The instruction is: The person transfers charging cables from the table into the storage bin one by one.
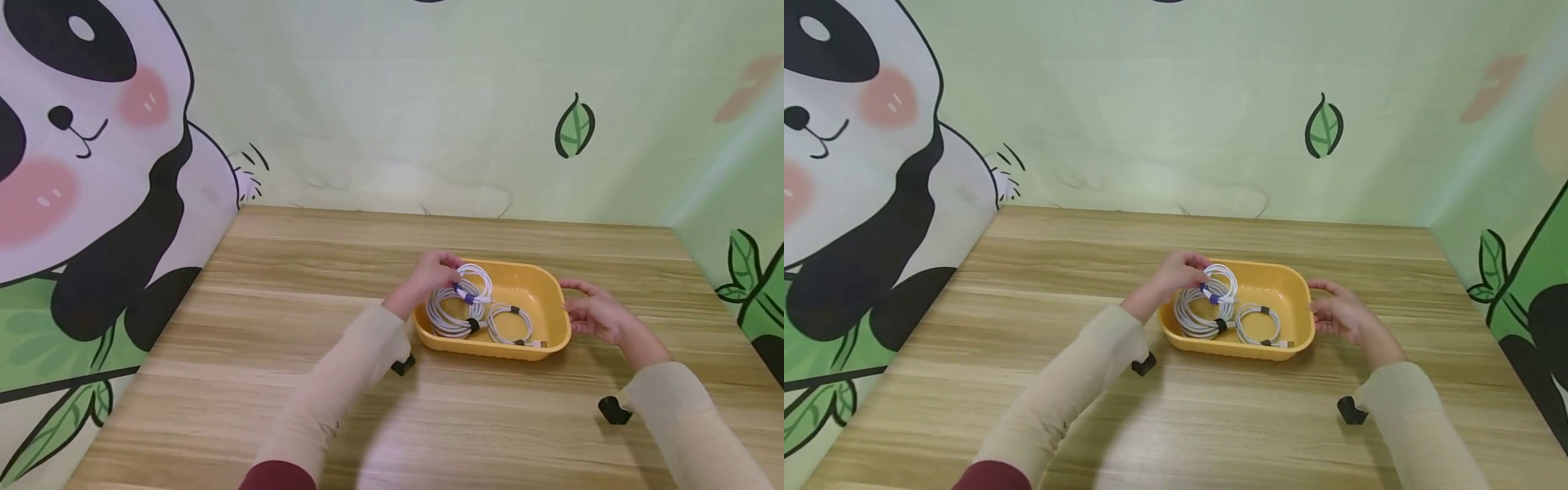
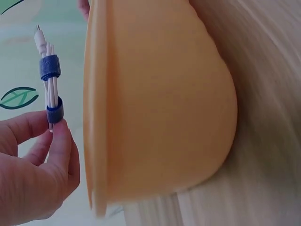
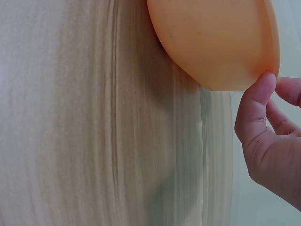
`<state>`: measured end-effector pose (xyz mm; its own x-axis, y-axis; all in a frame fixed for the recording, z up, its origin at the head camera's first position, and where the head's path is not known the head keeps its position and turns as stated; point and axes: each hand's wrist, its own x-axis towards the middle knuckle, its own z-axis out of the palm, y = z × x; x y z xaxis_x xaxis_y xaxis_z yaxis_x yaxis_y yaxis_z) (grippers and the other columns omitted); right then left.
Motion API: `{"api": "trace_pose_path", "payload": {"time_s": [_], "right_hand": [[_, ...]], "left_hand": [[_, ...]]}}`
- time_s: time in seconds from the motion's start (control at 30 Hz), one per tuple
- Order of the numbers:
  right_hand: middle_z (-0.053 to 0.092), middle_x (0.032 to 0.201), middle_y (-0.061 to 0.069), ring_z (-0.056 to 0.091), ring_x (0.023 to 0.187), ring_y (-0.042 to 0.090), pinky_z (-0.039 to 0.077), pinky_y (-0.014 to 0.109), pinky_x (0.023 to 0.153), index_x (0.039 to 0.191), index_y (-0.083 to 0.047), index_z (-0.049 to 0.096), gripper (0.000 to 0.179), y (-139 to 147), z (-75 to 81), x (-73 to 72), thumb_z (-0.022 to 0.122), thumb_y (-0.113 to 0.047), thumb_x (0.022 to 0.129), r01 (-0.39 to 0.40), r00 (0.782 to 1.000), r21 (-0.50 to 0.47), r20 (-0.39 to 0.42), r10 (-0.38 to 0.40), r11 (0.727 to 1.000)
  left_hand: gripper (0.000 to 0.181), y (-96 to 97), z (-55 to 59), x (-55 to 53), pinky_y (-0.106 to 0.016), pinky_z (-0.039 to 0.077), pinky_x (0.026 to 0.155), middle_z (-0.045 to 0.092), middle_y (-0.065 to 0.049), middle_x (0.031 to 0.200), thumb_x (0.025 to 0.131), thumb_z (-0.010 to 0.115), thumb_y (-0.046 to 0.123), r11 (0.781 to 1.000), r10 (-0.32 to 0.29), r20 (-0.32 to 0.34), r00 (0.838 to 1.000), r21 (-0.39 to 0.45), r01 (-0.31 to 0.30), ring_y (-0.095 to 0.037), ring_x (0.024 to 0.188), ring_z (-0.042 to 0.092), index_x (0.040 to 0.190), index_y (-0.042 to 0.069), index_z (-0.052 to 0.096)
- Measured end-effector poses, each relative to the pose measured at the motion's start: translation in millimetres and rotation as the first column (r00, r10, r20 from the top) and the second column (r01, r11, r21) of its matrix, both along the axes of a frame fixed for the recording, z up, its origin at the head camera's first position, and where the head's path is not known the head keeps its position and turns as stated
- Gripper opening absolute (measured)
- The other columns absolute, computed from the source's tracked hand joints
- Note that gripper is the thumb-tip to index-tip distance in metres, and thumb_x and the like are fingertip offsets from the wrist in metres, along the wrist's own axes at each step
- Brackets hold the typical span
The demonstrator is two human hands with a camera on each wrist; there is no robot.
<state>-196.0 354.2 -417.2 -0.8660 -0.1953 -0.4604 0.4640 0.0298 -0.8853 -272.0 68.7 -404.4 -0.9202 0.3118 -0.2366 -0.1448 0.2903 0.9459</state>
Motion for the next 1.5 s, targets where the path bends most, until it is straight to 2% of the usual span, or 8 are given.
{"api": "trace_pose_path", "payload": {"time_s": [0.17, 0.33, 0.57, 0.8, 1.0, 1.13, 1.3, 1.5], "right_hand": [[0.058, 0.069, -0.001, 0.055, 0.058, 0.009, 0.051, 0.022, 0.055, 0.116, -0.022, 0.034, 0.041, 1, 1.1, 0.4, 0.05, -0.003, 0.085, -0.002, 1.0, 0.008, 0.002, 0.002, 1.0], [0.058, 0.069, -0.002, 0.055, 0.059, 0.008, 0.05, 0.021, 0.055, 0.114, -0.023, 0.036, 0.038, 0, 0.1, 0.1, 0.049, -0.002, 0.085, 0.003, 1.0, 0.005, -0.003, -0.003, 1.0], [0.058, 0.068, -0.002, 0.054, 0.058, 0.008, 0.05, 0.021, 0.055, 0.114, -0.023, 0.036, 0.038, 0, -1.3, -0.4, 0.049, -0.002, 0.085, 0.004, 1.0, 0.0, -0.008, -0.004, 1.0], [0.057, 0.068, -0.002, 0.054, 0.058, 0.008, 0.05, 0.021, 0.055, 0.118, -0.021, 0.033, 0.041, 1, -0.5, 0.6, 0.05, -0.003, 0.085, 0.002, 1.0, -0.007, -0.008, -0.002, 1.0], [0.058, 0.069, -0.002, 0.054, 0.058, 0.009, 0.05, 0.021, 0.055, 0.12, -0.02, 0.032, 0.043, 0, 0.0, 0.6, 0.05, -0.003, 0.085, 0.005, 1.0, -0.004, -0.006, -0.005, 1.0], [0.058, 0.068, -0.002, 0.054, 0.058, 0.008, 0.05, 0.021, 0.055, 0.119, -0.02, 0.033, 0.042, 0, 0.5, 0.4, 0.05, -0.003, 0.085, 0.005, 1.0, -0.006, -0.004, -0.005, 1.0], [0.058, 0.068, -0.002, 0.054, 0.058, 0.008, 0.05, 0.021, 0.055, 0.121, -0.019, 0.032, 0.043, -1, 0.3, 0.1, 0.048, -0.002, 0.085, 0.007, 1.0, -0.004, -0.004, -0.007, 1.0], [0.058, 0.068, -0.002, 0.054, 0.058, 0.008, 0.05, 0.021, 0.055, 0.124, -0.018, 0.03, 0.046, 0, -0.7, -0.2, 0.048, -0.002, 0.085, 0.009, 1.0, 0.007, -0.004, -0.009, 1.0]], "left_hand": [[0.023, 8.0, -2.2, 1.9, -0.025, 0.052, 0.066, 0.058, -0.007, 0.084, 0.072, 0.059, -0.009, 0.999, 0.052, -0.017, 0.999, -0.005, -0.052, -0.012, 0.068, 0.054, 0.094, -0.003, 0.062], [0.022, 15.9, -3.9, 2.7, -0.024, 0.052, 0.063, 0.06, -0.008, 0.084, 0.072, 0.058, -0.008, 0.995, 0.104, -0.001, 0.995, 0.008, -0.104, -0.01, 0.063, 0.052, 0.093, -0.003, 0.062], [0.021, 26.3, -8.3, 3.5, -0.036, 0.052, 0.074, 0.055, -0.004, 0.076, 0.073, 0.057, -0.009, 0.986, 0.158, 0.035, 0.987, 0.04, -0.159, -0.01, 0.057, 0.049, 0.092, -0.002, 0.062], [0.021, 36.2, -11.6, 5.0, -0.021, 0.047, 0.055, 0.053, -0.003, 0.074, 0.072, 0.057, -0.01, 0.975, 0.203, 0.072, 0.977, 0.077, -0.208, -0.011, 0.055, 0.048, 0.091, -0.002, 0.061], [0.017, 43.1, -11.9, 6.9, -0.022, 0.048, 0.057, 0.053, -0.004, 0.076, 0.073, 0.058, -0.007, 0.964, 0.245, 0.114, 0.963, 0.075, -0.255, -0.012, 0.059, 0.05, 0.087, 0.001, 0.061], [0.016, 48.6, -15.9, 6.1, -0.019, 0.046, 0.053, 0.052, -0.002, 0.073, 0.071, 0.058, -0.009, 0.953, 0.284, 0.112, 0.952, 0.077, -0.293, -0.012, 0.057, 0.049, 0.083, 0.001, 0.062], [0.016, 54.1, -21.2, 5.3, -0.02, 0.046, 0.052, 0.052, -0.003, 0.072, 0.071, 0.058, -0.009, 0.944, 0.307, 0.099, 0.947, 0.095, -0.316, -0.011, 0.053, 0.048, 0.083, 0.0, 0.061], [0.014, 58.0, -21.6, 7.4, -0.021, 0.045, 0.051, 0.056, -0.007, 0.075, 0.072, 0.059, -0.007, 0.937, 0.331, 0.093, 0.939, 0.088, -0.339, -0.011, 0.052, 0.047, 0.083, 0.002, 0.061]]}}
